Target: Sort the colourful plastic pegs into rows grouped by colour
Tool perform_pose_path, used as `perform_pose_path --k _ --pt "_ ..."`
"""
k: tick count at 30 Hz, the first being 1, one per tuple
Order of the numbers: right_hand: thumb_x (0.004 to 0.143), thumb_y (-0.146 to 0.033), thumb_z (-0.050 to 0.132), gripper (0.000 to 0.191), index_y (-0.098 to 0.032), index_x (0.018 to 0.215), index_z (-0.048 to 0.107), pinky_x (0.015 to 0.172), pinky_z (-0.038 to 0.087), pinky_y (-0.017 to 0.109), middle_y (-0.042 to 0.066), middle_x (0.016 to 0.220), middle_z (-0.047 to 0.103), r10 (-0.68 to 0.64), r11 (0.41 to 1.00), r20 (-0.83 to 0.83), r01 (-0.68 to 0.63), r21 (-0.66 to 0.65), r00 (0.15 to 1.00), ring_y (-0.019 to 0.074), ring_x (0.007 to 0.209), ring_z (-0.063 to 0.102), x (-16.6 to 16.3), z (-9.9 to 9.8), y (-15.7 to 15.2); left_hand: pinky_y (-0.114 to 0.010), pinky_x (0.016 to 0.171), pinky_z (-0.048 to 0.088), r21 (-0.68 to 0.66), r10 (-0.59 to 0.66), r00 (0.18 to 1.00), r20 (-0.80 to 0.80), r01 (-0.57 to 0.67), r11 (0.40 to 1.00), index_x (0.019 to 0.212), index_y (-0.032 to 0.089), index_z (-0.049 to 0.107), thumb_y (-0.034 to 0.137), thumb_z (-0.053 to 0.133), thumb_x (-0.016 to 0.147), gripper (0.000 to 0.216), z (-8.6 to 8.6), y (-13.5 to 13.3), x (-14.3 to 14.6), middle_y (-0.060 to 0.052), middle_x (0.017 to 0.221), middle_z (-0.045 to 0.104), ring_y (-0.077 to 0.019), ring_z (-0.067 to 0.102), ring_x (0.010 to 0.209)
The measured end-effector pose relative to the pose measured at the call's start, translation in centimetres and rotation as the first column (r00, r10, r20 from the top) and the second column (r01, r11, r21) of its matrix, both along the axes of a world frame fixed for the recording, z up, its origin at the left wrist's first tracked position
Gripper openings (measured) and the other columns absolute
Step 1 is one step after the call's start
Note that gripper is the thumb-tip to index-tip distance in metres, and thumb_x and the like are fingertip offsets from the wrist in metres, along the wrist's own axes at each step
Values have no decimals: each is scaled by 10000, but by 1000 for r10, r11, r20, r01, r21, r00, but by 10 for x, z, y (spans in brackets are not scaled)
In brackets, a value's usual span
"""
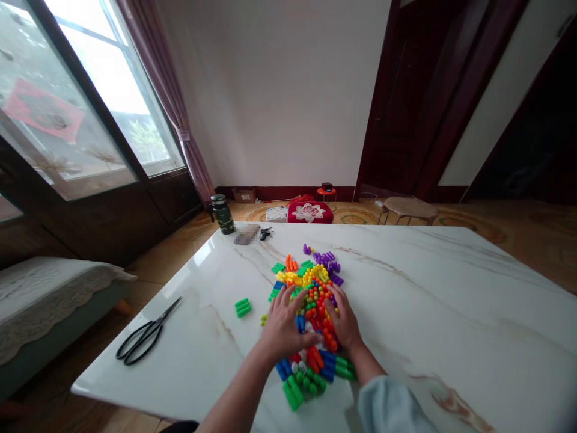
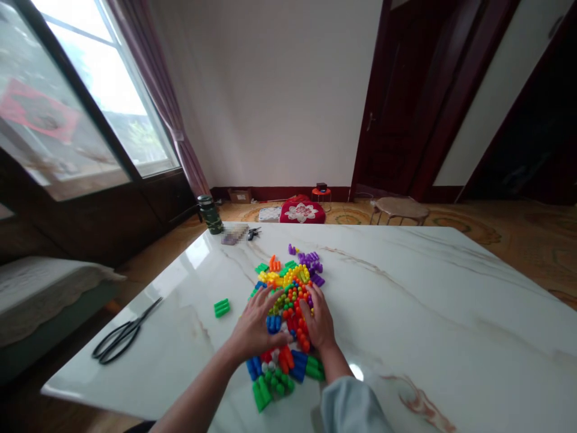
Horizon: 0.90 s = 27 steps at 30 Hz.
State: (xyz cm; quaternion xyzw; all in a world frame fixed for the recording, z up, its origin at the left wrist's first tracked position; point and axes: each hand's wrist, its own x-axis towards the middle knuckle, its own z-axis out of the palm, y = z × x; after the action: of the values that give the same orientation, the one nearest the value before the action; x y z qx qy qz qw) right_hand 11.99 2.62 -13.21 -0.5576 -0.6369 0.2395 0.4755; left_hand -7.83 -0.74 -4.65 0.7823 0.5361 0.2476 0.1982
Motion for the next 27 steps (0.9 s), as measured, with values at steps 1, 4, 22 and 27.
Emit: perform_pose_path --k 1,4,22,27 --pt "921 -550 399 572 -187 1359 462 1164 296 437 119 1471 411 2 1000 6 -2 5 1000 236 1387 357 0 1 0 -689 1104 206 -39 40 998 -55 -42 998 1469 311 372 669 812 474 1145 -9 -21 -3 -142 1560 286 -476 181 1426" --pt "837 -537 549 669 -174 1386 433 1146 316 431 132 1469 403 -14 1000 98 14 2 995 260 1375 368 -5 8 -1 -681 1117 181 -92 97 989 -110 -107 990 1507 286 287 621 821 476 1208 -38 -61 -2 -148 1594 185 -465 102 1446" --pt "858 -414 554 340 -215 1116 649 982 467 416 95 1181 638 55 987 41 -61 152 998 249 1113 583 -12 65 68 -521 1129 321 283 11 942 334 -112 953 1361 249 504 319 651 794 590 -47 65 2 -111 1452 459 -296 376 1376" --pt "826 -481 594 440 -214 1168 669 1106 323 508 128 1335 551 -58 994 435 93 -60 899 316 1292 448 14 49 140 -580 1162 206 171 153 973 172 -183 968 1490 270 321 488 730 714 904 -60 72 3 -111 1563 290 -355 184 1458"
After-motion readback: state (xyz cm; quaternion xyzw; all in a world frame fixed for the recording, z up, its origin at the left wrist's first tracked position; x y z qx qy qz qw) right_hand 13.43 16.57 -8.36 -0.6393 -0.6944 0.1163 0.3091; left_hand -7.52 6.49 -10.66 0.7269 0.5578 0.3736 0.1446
